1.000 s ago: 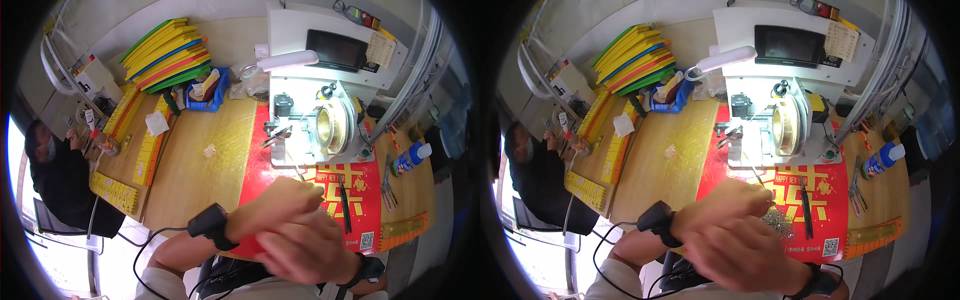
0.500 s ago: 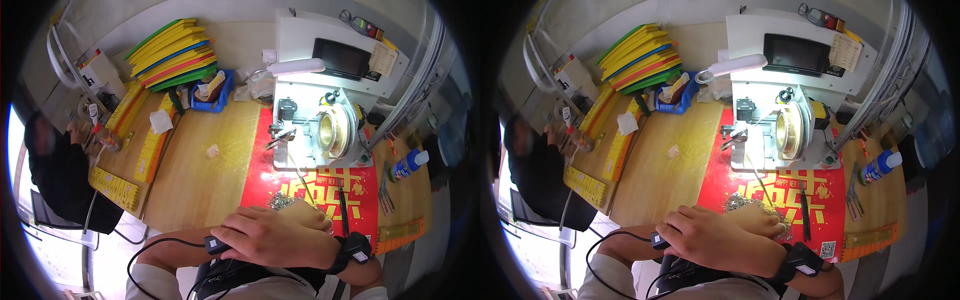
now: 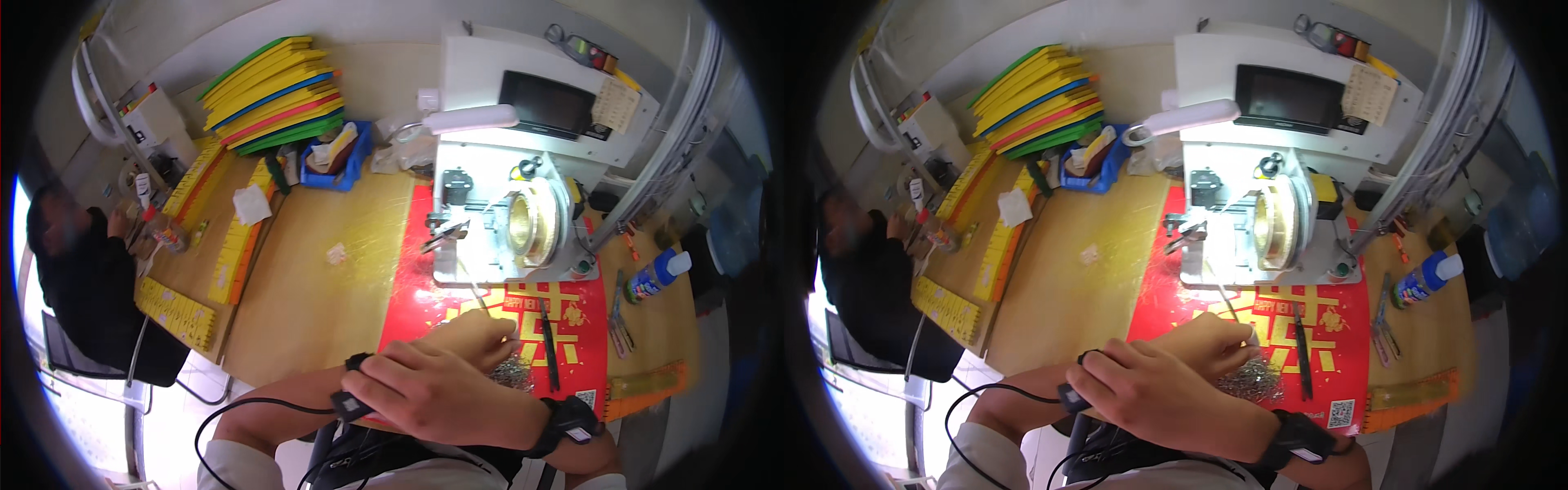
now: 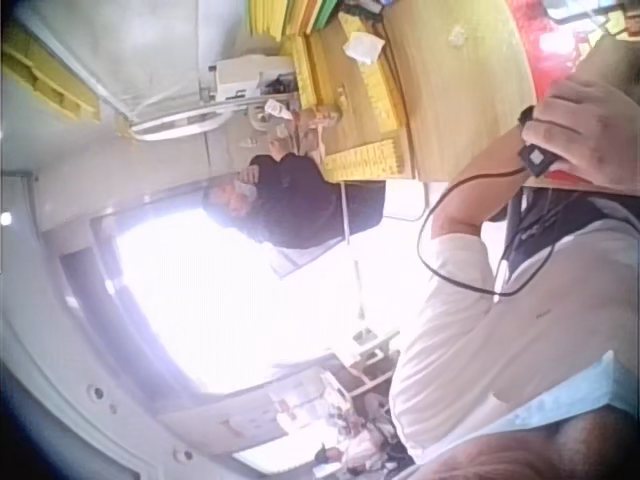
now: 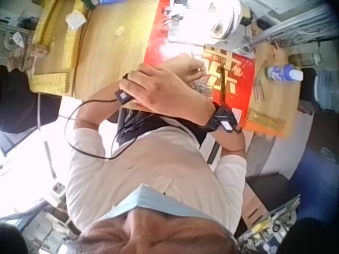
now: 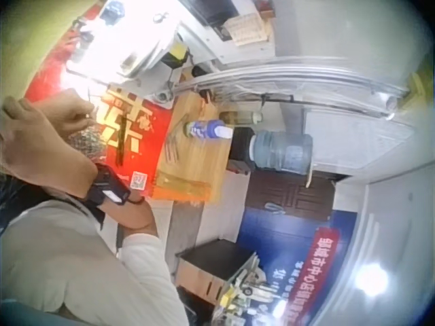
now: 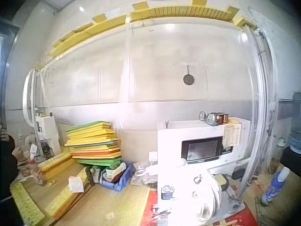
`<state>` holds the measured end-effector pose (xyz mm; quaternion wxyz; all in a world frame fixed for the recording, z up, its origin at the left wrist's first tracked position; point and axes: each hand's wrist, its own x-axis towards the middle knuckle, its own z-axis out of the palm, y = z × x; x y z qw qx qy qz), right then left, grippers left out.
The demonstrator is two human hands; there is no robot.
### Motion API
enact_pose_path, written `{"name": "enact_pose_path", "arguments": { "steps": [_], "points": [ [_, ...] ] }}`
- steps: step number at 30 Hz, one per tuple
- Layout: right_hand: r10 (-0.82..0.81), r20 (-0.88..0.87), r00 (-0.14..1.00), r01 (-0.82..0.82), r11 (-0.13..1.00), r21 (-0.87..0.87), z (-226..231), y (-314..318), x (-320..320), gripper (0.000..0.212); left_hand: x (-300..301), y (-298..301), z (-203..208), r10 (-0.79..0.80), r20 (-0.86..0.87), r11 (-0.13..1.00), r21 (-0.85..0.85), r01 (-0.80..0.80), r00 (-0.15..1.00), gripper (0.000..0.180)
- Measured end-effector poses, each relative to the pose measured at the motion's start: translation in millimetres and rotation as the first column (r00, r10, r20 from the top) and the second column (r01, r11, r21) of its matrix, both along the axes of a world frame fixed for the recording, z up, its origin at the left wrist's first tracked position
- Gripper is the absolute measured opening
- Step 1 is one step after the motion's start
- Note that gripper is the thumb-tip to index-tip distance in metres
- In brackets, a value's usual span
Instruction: Assembling small metal components using an automated machine and hand tools.
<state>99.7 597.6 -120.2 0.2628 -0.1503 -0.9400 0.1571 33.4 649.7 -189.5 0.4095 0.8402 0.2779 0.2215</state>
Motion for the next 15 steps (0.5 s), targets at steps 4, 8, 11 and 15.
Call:
{"name": "enact_pose_path", "arguments": {
  "steps": [4,8,11,15],
  "points": [
    [0.086,-0.029,0.996,-0.089,0.989,-0.122,-8.6,2.8,-6.1,0.048,1.5,-5.2,19.1,-0.18,-0.445,0.914,0.254,0.316,0.877,0.02],
    [0.116,0.046,0.992,-0.109,0.987,-0.121,-0.7,9.7,1.5,0.048,0.1,-9.5,2.8,-0.203,-0.442,0.788,0.457,0.414,0.874,0.026],
    [0.076,0.129,0.989,-0.051,0.981,-0.187,0.6,11.4,-7.2,0.047,4.8,-6.0,-0.3,-0.251,-0.466,0.753,0.457,0.474,0.848,0.024],
    [-0.038,-0.052,0.998,0.034,0.997,-0.074,7.4,6.1,-1.3,0.057,-17.4,9.0,16.8,-0.14,-0.446,0.781,0.499,0.376,0.884,0.018]
  ]
}}
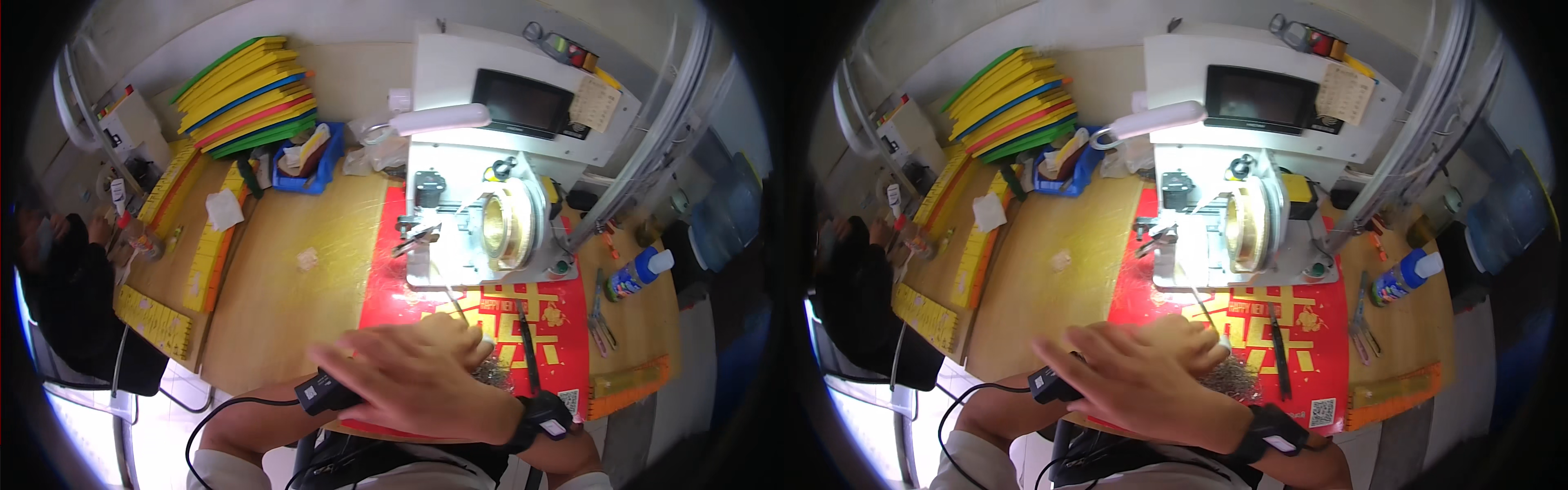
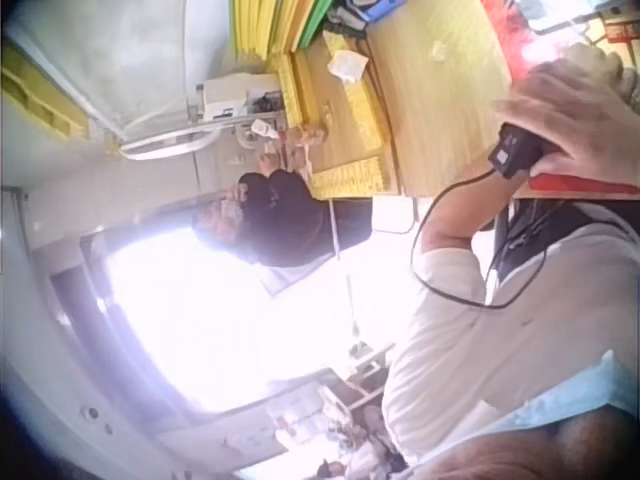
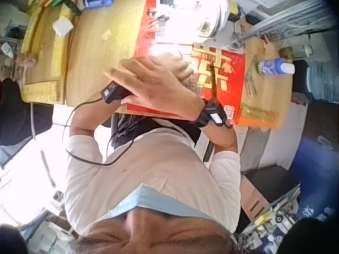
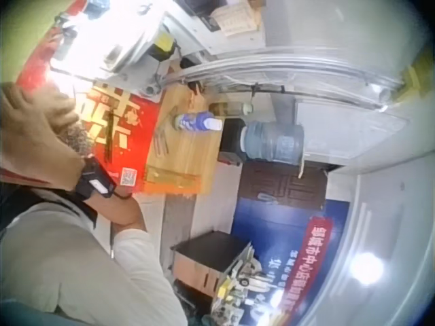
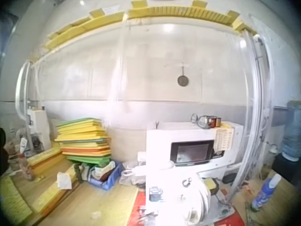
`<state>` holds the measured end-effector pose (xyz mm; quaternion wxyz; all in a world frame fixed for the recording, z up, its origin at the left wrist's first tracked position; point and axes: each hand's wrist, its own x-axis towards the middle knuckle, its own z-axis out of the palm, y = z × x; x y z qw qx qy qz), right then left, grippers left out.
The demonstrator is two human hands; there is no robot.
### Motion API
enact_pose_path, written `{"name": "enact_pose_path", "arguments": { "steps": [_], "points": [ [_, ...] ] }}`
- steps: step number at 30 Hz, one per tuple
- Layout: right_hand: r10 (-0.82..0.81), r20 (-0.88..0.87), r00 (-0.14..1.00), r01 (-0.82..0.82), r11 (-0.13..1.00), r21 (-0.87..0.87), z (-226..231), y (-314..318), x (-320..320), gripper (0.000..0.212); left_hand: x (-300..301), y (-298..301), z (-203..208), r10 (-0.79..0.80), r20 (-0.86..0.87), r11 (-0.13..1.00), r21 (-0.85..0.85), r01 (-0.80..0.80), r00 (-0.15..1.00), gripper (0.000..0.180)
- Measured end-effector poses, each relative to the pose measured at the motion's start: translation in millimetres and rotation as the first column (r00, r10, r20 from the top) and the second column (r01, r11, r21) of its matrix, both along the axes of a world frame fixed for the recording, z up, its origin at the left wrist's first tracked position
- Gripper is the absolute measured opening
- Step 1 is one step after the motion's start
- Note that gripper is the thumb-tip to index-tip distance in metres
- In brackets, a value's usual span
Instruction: Assembling small metal components using an automated machine and hand tools.
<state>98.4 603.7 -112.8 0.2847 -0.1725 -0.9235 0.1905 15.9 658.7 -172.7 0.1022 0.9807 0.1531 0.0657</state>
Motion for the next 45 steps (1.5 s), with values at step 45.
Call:
{"name": "enact_pose_path", "arguments": {
  "steps": [45],
  "points": [
    [-0.364,-0.273,0.891,-0.003,0.595,-0.804,-116.3,-47.6,31.0,0.017,38.9,-48.5,70.0,0.087,0.039,0.876,-0.479,-0.058,0.995,0.049]
  ]
}}
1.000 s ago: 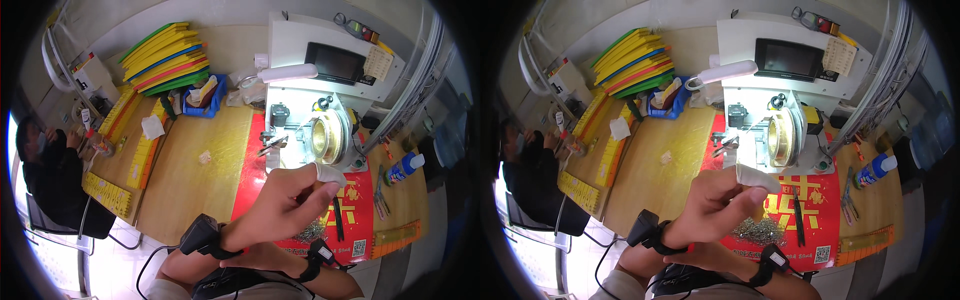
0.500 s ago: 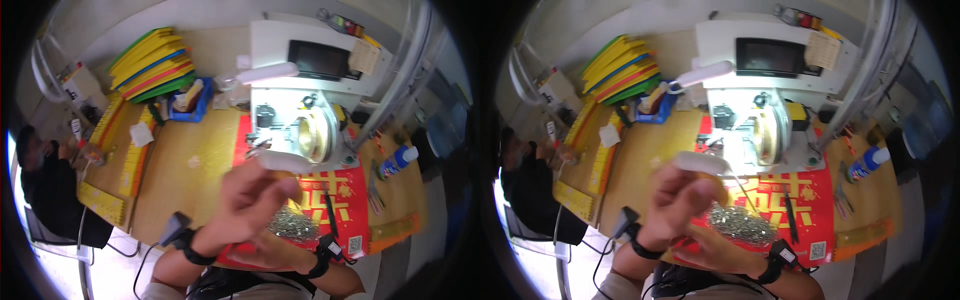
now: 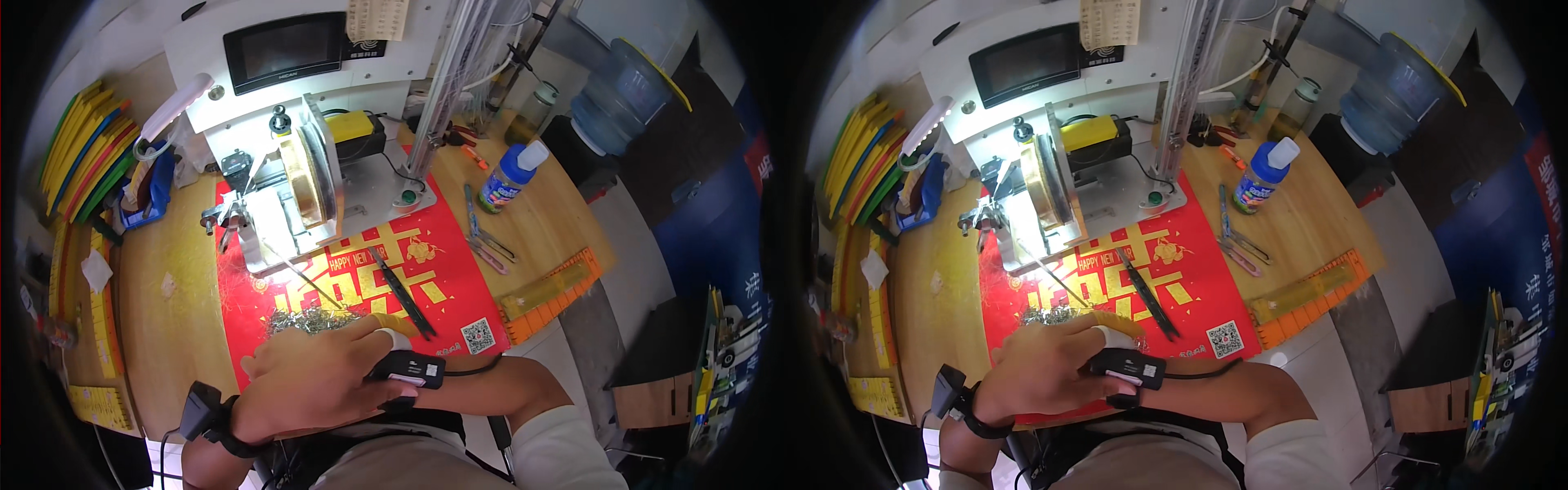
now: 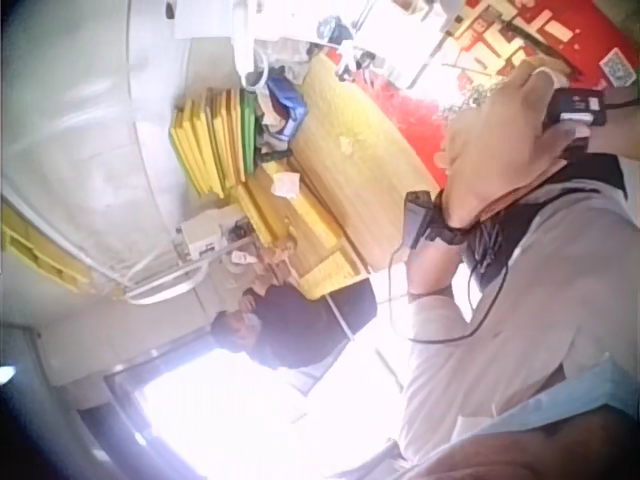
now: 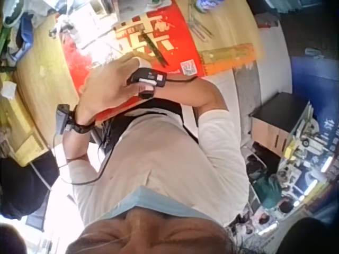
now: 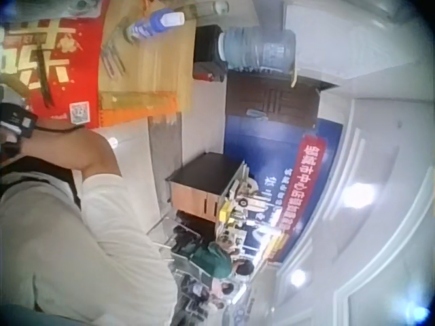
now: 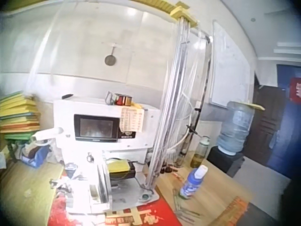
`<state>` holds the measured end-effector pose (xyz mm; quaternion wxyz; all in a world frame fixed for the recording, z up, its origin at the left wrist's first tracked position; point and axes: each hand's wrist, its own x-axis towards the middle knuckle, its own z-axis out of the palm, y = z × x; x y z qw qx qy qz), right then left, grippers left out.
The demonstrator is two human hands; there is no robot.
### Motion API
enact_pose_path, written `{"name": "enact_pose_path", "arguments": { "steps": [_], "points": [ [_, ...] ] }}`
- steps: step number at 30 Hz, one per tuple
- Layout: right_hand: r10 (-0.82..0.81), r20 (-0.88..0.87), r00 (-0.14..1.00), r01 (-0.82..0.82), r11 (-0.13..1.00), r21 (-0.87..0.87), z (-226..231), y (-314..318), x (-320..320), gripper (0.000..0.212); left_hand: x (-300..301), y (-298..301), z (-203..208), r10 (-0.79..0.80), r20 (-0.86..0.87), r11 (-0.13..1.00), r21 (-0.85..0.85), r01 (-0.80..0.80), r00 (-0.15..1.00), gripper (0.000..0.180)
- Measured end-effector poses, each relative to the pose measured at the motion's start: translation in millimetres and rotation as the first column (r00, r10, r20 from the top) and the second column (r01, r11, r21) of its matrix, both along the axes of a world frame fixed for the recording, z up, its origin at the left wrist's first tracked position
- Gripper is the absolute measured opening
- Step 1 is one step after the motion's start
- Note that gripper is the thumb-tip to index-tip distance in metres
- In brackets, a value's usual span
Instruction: Assembling small metal components using an automated machine and hand tools.
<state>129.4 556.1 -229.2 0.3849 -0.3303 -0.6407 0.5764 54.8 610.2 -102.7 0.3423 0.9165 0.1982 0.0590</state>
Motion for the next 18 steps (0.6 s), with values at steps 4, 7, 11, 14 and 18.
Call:
{"name": "enact_pose_path", "arguments": {
  "steps": [4,7,11,14,18],
  "points": [
    [0.002,0.024,1.0,-0.002,1.0,0.026,4.2,-2.1,2.5,0.015,-8.7,1.2,-6.0,0.014,0.155,1.0,0.007,-0.015,0.988,0.048],
    [0.0,0.027,1.0,-0.001,0.999,0.04,6.0,-2.9,4.0,0.015,-8.7,6.5,-12.2,0.006,0.212,0.998,-0.065,0.008,0.977,0.046],
    [0.018,0.045,0.999,-0.021,0.998,0.061,9.2,-0.8,1.7,0.014,-10.9,8.2,-17.3,0.061,0.251,0.97,-0.241,0.001,0.966,0.046],
    [0.02,0.065,0.998,-0.024,0.997,0.074,10.6,1.4,3.1,0.013,-8.8,3.8,-11.4,0.05,0.154,0.982,-0.187,-0.021,0.987,0.043],
    [0.017,0.108,0.994,-0.029,0.993,0.118,14.6,8.2,5.0,0.013,-8.0,2.4,-5.9,0.021,0.058,1.0,-0.011,-0.02,0.998,0.044]
  ]
}}
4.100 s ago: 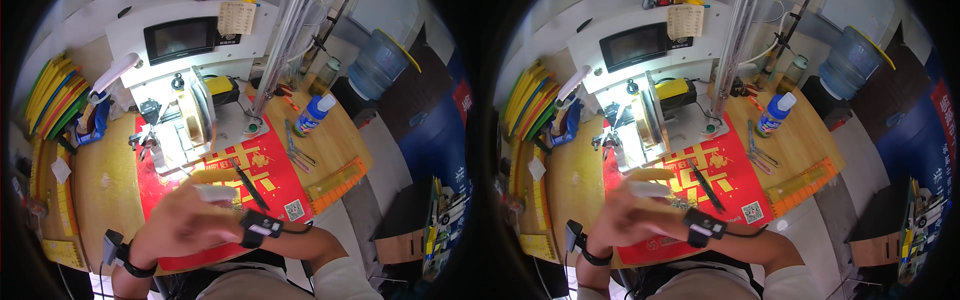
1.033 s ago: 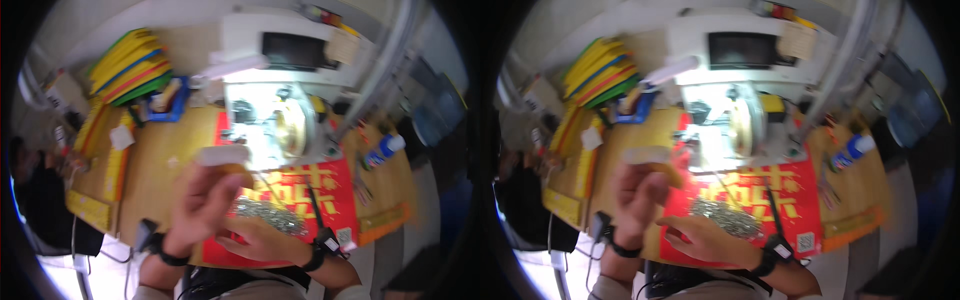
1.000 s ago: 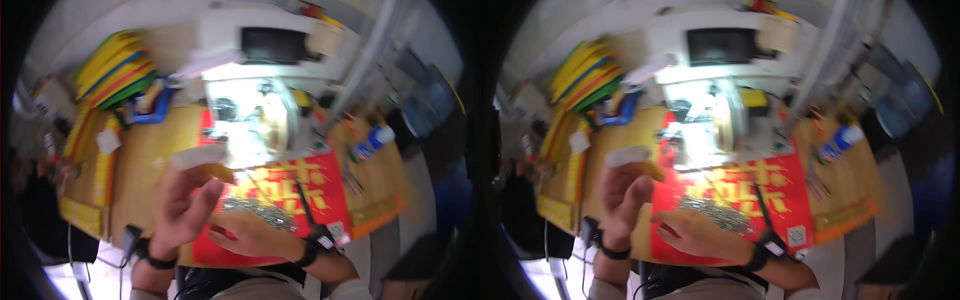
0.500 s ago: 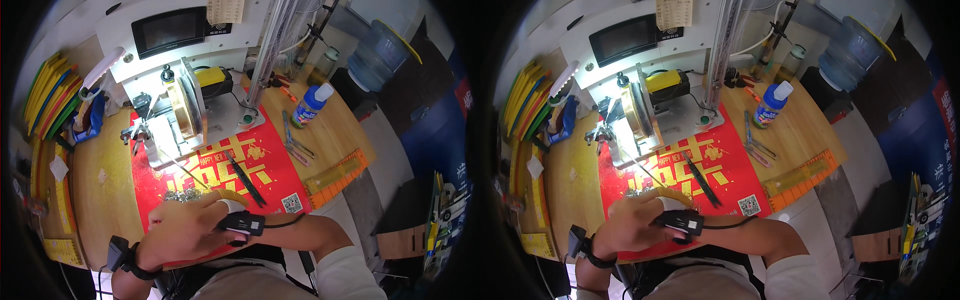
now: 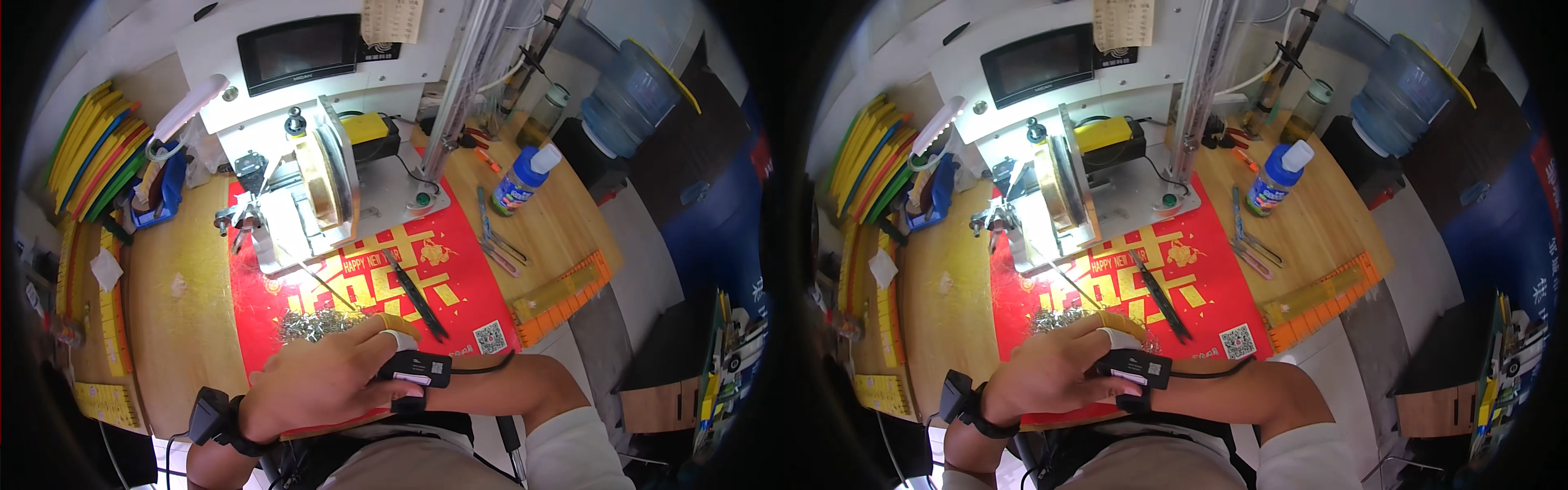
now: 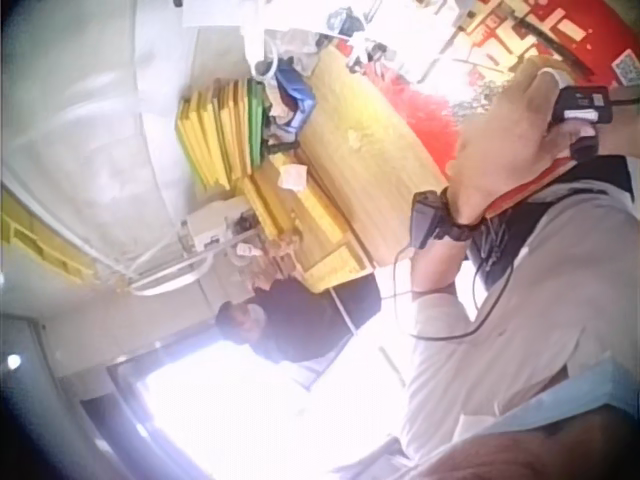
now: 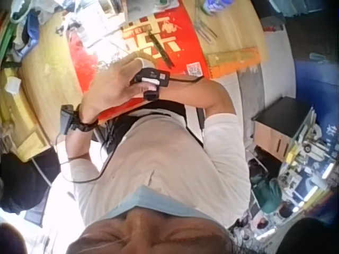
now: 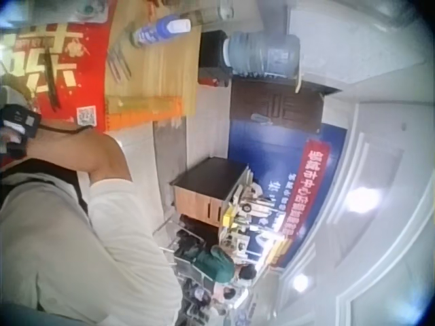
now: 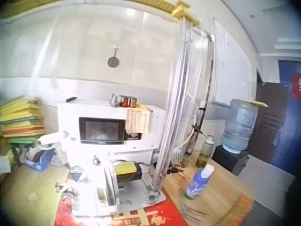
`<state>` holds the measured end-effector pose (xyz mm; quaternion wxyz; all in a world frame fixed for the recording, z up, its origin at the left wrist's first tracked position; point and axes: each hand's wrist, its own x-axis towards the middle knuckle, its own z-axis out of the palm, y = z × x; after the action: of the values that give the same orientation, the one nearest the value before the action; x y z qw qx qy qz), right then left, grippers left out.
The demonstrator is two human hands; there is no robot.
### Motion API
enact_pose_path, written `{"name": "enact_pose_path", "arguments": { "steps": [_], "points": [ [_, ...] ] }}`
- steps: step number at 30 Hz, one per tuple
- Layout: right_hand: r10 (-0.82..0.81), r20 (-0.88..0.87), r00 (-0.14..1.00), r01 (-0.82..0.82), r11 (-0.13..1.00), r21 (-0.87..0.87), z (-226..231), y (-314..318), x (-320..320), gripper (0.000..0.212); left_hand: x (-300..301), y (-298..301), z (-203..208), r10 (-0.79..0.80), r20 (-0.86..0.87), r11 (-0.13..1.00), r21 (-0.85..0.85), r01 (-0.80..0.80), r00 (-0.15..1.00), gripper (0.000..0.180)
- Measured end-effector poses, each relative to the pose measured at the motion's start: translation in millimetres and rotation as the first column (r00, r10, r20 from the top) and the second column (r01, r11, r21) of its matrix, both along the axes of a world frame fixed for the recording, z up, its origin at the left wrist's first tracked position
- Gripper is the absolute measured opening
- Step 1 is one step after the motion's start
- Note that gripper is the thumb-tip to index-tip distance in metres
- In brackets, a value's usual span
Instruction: Assembling small metal components using an automated machine and hand tools.
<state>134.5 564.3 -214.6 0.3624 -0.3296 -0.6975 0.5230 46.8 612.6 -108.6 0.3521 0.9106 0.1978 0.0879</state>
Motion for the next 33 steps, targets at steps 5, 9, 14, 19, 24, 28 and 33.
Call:
{"name": "enact_pose_path", "arguments": {
  "steps": [5,9,14,19,24,28,33],
  "points": [
    [0.032,0.162,0.986,-0.063,0.98,0.19,14.7,19.1,-1.3,0.012,-7.4,4.0,-6.5,0.017,-0.043,1.0,0.0,-0.017,0.999,0.052],
    [0.034,0.372,0.928,-0.182,0.911,0.371,27.2,46.6,2.4,0.012,-23.5,4.2,-6.8,0.142,0.286,0.979,0.104,-0.178,0.948,0.052],
    [-0.248,0.413,0.876,-0.063,0.792,0.608,33.2,69.9,31.8,0.017,-103.8,50.1,-12.6,0.644,0.572,0.708,-0.192,-0.68,0.509,0.032],
    [-0.488,-0.179,0.855,0.503,0.863,0.049,20.5,104.8,1.9,0.025,-110.2,132.5,-21.2,0.715,0.419,0.661,-0.143,-0.737,0.56,0.024],
    [-0.62,-0.381,0.686,0.621,0.772,-0.138,9.4,147.8,-18.7,0.019,-123.0,149.7,-30.9,0.559,0.127,0.793,-0.371,-0.483,0.82,0.024],
    [-0.58,-0.463,0.67,0.579,0.799,-0.163,12.2,155.6,-15.6,0.016,-122.3,152.2,-37.2,0.548,0.135,0.781,-0.436,-0.447,0.825,0.023],
    [-0.622,-0.357,0.697,0.581,0.782,-0.228,25.4,129.8,-14.8,0.014,-110.0,128.3,-0.7,0.677,0.244,0.705,0.052,-0.707,0.694,0.021]
  ]
}}
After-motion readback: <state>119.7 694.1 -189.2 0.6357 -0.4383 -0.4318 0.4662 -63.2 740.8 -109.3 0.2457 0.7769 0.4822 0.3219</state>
